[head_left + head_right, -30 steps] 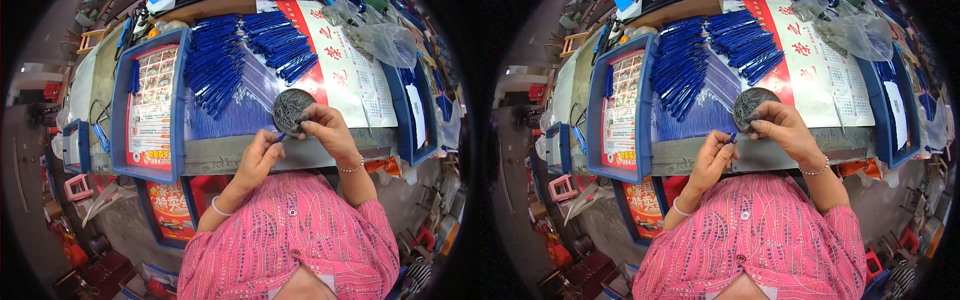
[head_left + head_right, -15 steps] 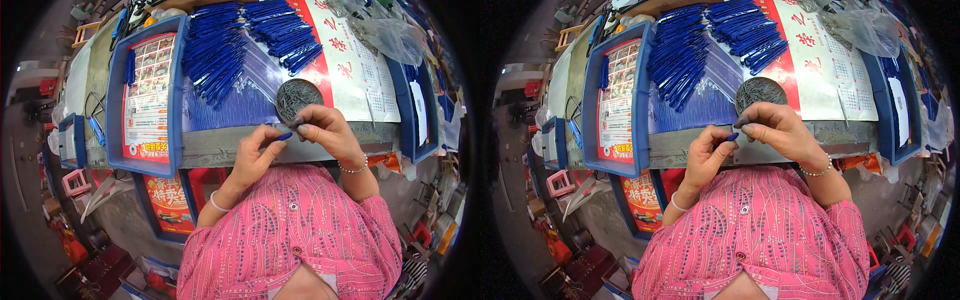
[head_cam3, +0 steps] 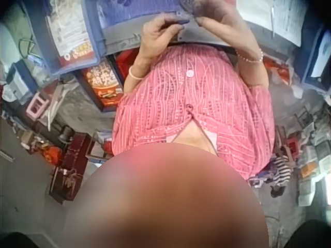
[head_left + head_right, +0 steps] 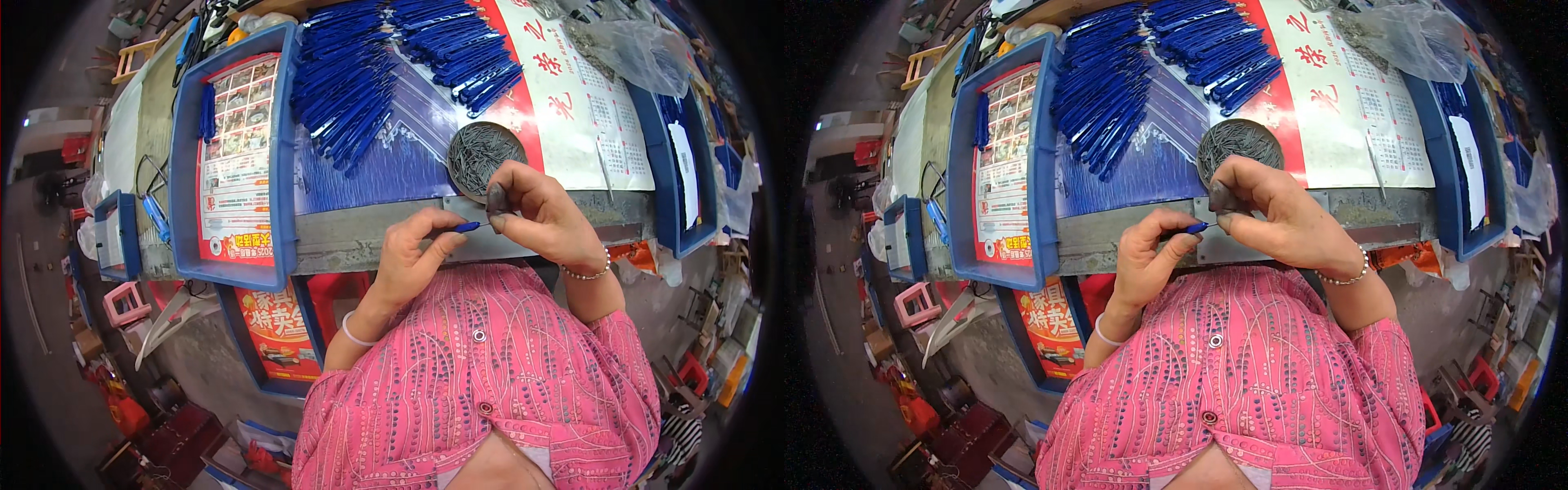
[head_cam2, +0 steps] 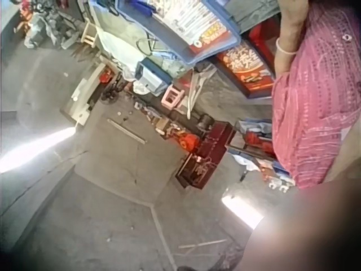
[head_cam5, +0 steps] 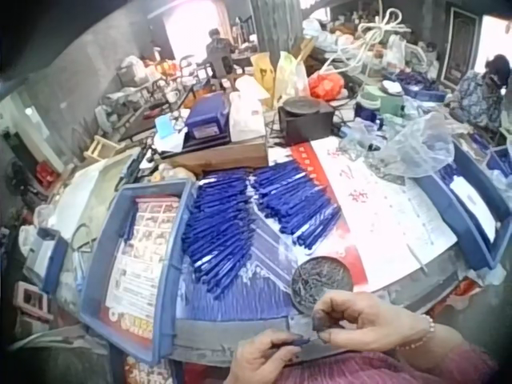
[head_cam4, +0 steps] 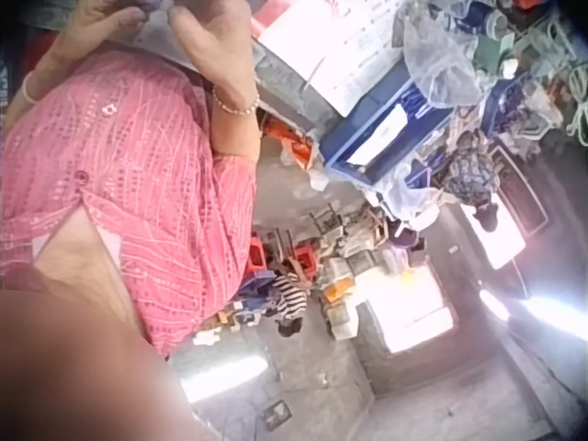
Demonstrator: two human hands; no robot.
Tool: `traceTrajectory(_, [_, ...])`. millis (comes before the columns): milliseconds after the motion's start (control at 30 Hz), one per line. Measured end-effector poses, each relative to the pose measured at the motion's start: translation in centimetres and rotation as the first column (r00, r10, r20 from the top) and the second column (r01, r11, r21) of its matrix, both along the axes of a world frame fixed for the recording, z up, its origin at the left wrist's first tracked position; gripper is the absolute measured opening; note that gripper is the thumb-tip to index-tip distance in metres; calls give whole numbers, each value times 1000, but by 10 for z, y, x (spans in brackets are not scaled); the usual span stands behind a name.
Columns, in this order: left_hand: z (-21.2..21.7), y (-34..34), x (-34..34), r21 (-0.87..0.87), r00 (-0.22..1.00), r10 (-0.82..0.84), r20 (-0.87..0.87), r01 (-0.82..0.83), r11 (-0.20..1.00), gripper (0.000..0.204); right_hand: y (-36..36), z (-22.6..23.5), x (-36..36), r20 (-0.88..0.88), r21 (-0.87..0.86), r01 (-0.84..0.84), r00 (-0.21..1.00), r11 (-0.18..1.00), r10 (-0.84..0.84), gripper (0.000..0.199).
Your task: Manual assembly of blue plastic pens by attaching components like clips and caps.
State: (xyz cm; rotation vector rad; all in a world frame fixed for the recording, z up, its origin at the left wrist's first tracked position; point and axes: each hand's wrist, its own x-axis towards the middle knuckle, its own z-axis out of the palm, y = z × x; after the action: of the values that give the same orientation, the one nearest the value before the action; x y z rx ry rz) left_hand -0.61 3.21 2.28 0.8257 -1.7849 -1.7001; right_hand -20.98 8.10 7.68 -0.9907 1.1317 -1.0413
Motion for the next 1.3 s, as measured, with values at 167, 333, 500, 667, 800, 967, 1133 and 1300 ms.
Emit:
traceTrajectory(167, [-2,-2,2,-91,998,-55,36,59,994,12,-5,-1,-7,69,107,-90,994,990,82,27])
traceTrajectory(333, [-3,0,-1,-207,992,-124,-14,118,971,12,-7,-7,-5,135,180,-148,983,972,125,25])
traceTrajectory(500, [-4,-2,2,6,993,-114,-13,114,994,14,-7,6,-5,153,168,-21,988,986,-5,25])
traceTrajectory(667, [-6,-3,2,37,995,-99,-22,100,994,14,-7,9,-3,171,154,-27,985,988,0,23])
traceTrajectory(800, [-5,-4,2,31,994,-104,-25,104,994,14,-8,10,-3,178,153,-28,984,988,1,22])
traceTrajectory(967, [-6,-3,2,15,995,-101,-17,101,995,13,-7,6,-1,148,141,-27,989,990,6,21])
traceTrajectory(1133, [-12,-4,1,-364,993,-102,61,117,924,13,0,9,-2,-440,28,-217,874,976,207,18])
traceTrajectory(1300, [-5,-2,2,-193,996,-92,7,91,977,13,0,-4,-6,-63,8,-145,987,989,145,29])
